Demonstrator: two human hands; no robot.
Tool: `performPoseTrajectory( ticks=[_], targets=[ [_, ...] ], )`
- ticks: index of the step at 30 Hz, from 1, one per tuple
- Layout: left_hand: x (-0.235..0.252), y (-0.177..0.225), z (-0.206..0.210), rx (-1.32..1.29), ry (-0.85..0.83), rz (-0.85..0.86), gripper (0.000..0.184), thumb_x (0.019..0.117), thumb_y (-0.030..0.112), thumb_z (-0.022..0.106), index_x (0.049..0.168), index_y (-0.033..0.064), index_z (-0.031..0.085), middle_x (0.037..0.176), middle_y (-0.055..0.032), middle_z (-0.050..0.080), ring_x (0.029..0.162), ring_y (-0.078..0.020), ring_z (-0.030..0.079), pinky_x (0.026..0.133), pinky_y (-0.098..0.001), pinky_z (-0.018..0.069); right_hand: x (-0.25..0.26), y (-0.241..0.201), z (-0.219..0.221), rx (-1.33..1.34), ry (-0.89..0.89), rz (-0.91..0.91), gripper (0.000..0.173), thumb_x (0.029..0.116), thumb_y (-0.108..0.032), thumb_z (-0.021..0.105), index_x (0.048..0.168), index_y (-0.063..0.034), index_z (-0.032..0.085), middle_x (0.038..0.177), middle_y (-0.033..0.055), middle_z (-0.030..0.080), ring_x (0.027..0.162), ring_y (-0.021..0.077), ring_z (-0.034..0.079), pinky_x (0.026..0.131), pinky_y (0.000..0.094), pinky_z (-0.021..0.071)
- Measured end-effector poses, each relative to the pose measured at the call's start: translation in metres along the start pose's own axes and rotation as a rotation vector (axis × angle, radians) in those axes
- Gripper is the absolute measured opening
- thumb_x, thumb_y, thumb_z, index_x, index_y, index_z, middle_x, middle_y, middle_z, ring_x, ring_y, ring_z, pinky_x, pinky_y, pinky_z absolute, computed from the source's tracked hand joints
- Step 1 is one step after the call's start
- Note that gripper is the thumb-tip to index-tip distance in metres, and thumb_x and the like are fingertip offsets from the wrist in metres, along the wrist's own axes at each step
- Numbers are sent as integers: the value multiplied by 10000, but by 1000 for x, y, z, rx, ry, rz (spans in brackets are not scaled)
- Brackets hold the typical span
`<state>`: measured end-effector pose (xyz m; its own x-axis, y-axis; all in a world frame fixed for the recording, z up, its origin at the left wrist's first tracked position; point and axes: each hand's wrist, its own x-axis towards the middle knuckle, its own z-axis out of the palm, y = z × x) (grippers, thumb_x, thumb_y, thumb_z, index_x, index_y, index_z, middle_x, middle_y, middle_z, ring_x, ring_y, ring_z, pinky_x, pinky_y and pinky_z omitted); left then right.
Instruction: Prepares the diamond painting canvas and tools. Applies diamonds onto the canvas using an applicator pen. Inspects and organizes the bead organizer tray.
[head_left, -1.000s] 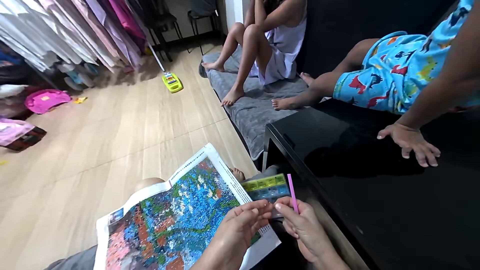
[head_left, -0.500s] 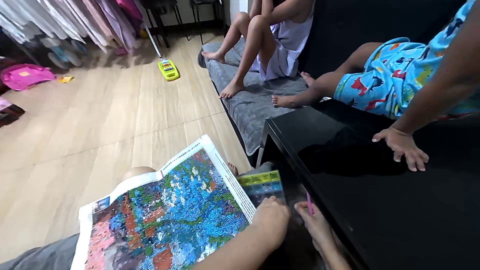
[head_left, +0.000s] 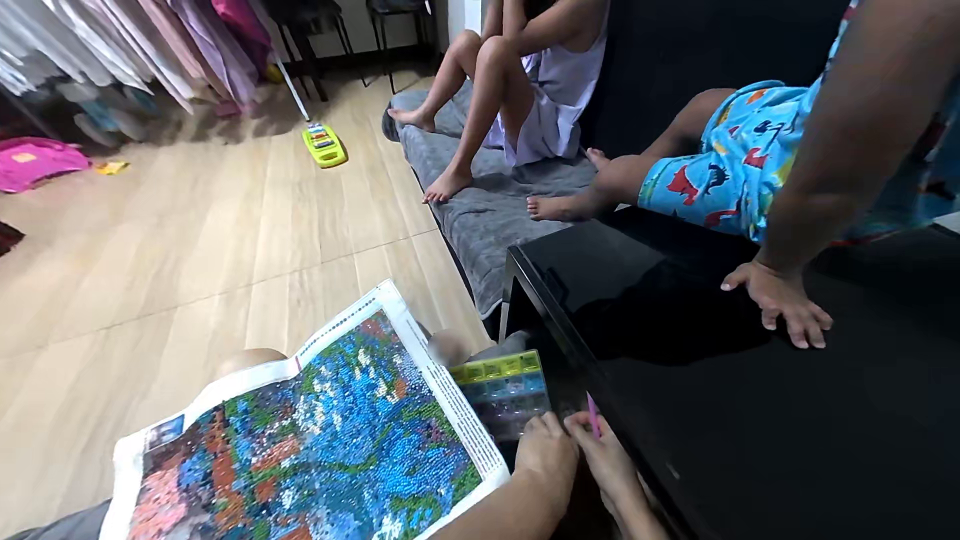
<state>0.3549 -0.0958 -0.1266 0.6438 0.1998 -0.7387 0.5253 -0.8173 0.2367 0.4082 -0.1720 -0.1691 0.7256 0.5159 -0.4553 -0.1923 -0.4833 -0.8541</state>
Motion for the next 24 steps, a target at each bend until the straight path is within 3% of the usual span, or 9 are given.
performPoseTrajectory(
  ticks=[5,9,11,13,15,17,19,24],
  targets=[
    [-4,14,13,146,-3,12,385,1010,-130,366,1383,-183,447,1461,-372,399,1341,-495,463,1049,-533,449,5,2,-1,69,-53,4,153,1030,4,527,1111,108,605,1014,146,619,928,116,557,864,255,457],
    [-16,25,23,166,-99,114,327,1015,-122,376,1311,-206,486,1394,-404,454,1317,-536,464,1043,-591,421,11,3,-2,0,-75,26,173,1042,-36,536,1144,89,599,983,114,604,840,82,526,747,234,429],
    [-14,22,27,213,-70,155,311,1010,-119,387,1282,-192,521,1351,-384,510,1298,-517,492,1041,-578,424,13,7,-2,21,-67,24,174,1040,-32,535,1143,94,596,990,116,605,843,74,530,738,225,428],
    [-9,16,26,225,32,165,311,998,-124,398,1264,-184,548,1322,-365,546,1274,-493,525,1033,-557,441,14,12,-4,55,-73,-8,188,1034,-19,534,1151,117,590,1053,159,629,939,97,567,862,239,464],
    [-1,10,23,221,183,137,323,996,-120,394,1272,-184,549,1313,-364,554,1243,-483,559,1003,-547,472,14,20,-4,79,-57,-55,182,1022,-11,537,1129,123,597,1034,151,638,945,85,583,883,222,470],
    [5,7,18,222,229,90,360,1003,-114,377,1332,-184,505,1386,-362,499,1272,-487,543,985,-559,486,7,12,-4,125,-60,-34,219,1046,20,466,1180,158,572,1117,197,629,1018,115,582,944,229,455],
    [8,6,9,185,138,47,419,1018,-119,347,1430,-161,414,1518,-347,366,1336,-506,476,996,-589,474,2,2,-3,151,-75,20,270,1069,15,409,1252,163,543,1215,231,610,1104,150,573,1007,252,431],
    [16,2,4,157,100,0,452,1013,-140,338,1462,-140,383,1569,-324,291,1352,-524,438,980,-605,479,15,14,-5,152,-70,0,233,1064,-19,454,1207,130,560,1171,197,622,1062,134,576,975,270,449]
  ],
)
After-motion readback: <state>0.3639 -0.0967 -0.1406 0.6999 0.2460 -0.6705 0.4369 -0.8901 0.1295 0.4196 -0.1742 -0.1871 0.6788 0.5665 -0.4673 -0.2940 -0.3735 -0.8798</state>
